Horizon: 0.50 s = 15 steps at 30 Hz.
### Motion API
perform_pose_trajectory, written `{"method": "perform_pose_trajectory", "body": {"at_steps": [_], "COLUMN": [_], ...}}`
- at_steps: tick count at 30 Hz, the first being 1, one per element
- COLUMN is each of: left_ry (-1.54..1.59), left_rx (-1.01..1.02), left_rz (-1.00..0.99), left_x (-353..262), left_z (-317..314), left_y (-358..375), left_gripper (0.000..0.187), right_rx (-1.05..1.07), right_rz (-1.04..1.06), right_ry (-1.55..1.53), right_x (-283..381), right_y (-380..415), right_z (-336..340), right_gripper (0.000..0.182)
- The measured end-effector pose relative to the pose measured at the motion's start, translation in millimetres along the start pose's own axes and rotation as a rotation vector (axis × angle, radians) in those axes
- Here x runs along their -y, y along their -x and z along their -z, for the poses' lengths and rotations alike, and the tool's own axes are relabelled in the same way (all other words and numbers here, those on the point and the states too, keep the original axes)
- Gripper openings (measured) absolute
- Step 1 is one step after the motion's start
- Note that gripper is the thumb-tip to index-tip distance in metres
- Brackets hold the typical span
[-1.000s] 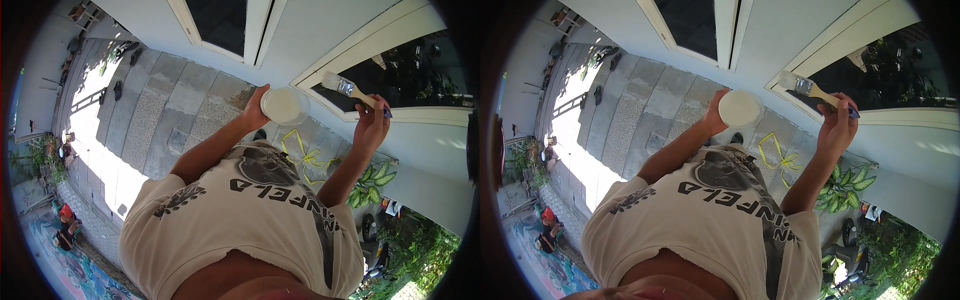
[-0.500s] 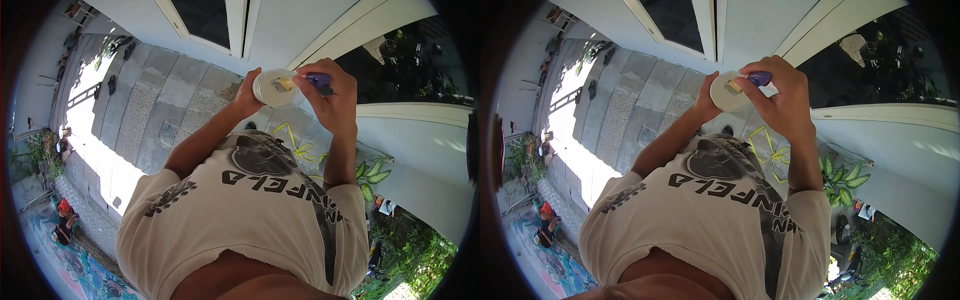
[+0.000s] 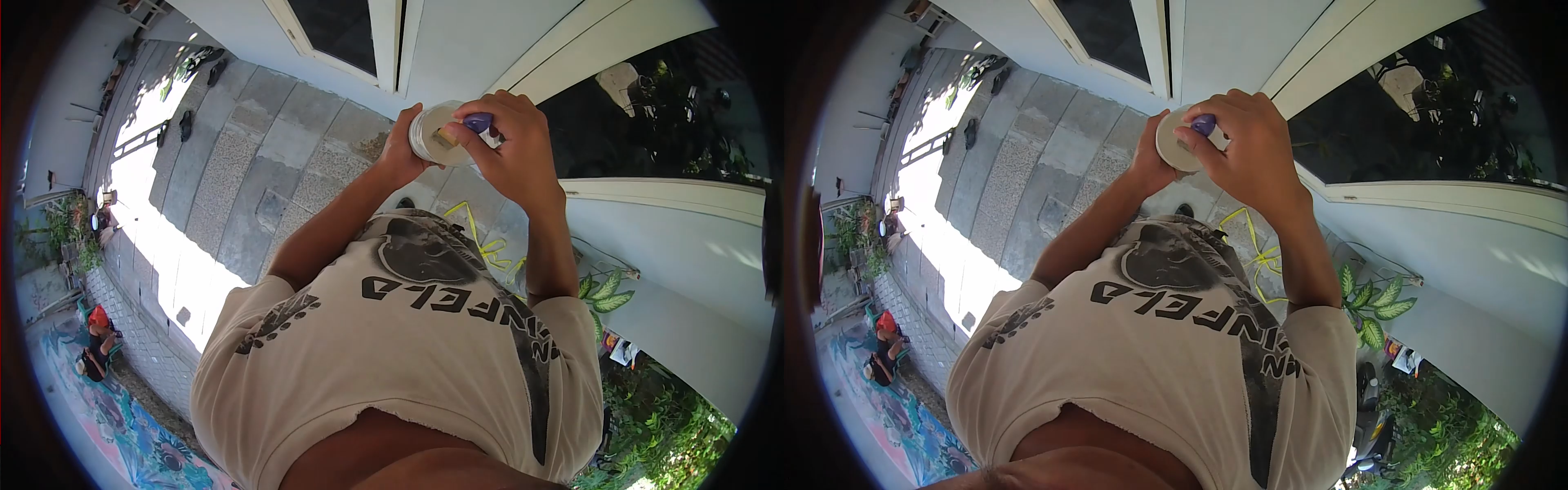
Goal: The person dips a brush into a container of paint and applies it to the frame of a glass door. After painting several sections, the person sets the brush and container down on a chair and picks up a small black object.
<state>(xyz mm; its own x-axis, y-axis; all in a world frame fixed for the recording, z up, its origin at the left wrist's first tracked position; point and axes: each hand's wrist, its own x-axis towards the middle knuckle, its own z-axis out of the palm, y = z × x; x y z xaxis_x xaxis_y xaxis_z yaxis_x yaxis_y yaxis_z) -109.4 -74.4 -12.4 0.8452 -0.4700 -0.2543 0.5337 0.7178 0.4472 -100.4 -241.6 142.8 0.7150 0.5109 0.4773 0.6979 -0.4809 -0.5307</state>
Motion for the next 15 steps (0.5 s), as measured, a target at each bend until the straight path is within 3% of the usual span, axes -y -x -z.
{"method": "perform_pose_trajectory", "body": {"at_steps": [4,6,15], "left_ry": [-0.025,-0.058,-0.099], "left_rx": [-0.101,-0.146,-0.191], "left_rz": [0.005,-0.053,-0.129], "left_x": [0,-4,-25], "left_z": [0,-2,20], "left_y": [-2,-1,4], "left_gripper": [0.057,0.057,0.056], "right_rx": [-0.075,-0.212,-0.074], "right_rz": [-0.076,-0.156,-0.075], "right_ry": [-0.08,-0.261,-0.095], "right_x": [-4,-10,2], "right_y": [0,0,-21], "right_z": [6,2,-19], "right_gripper": [0.016,0.014,0.012]}}
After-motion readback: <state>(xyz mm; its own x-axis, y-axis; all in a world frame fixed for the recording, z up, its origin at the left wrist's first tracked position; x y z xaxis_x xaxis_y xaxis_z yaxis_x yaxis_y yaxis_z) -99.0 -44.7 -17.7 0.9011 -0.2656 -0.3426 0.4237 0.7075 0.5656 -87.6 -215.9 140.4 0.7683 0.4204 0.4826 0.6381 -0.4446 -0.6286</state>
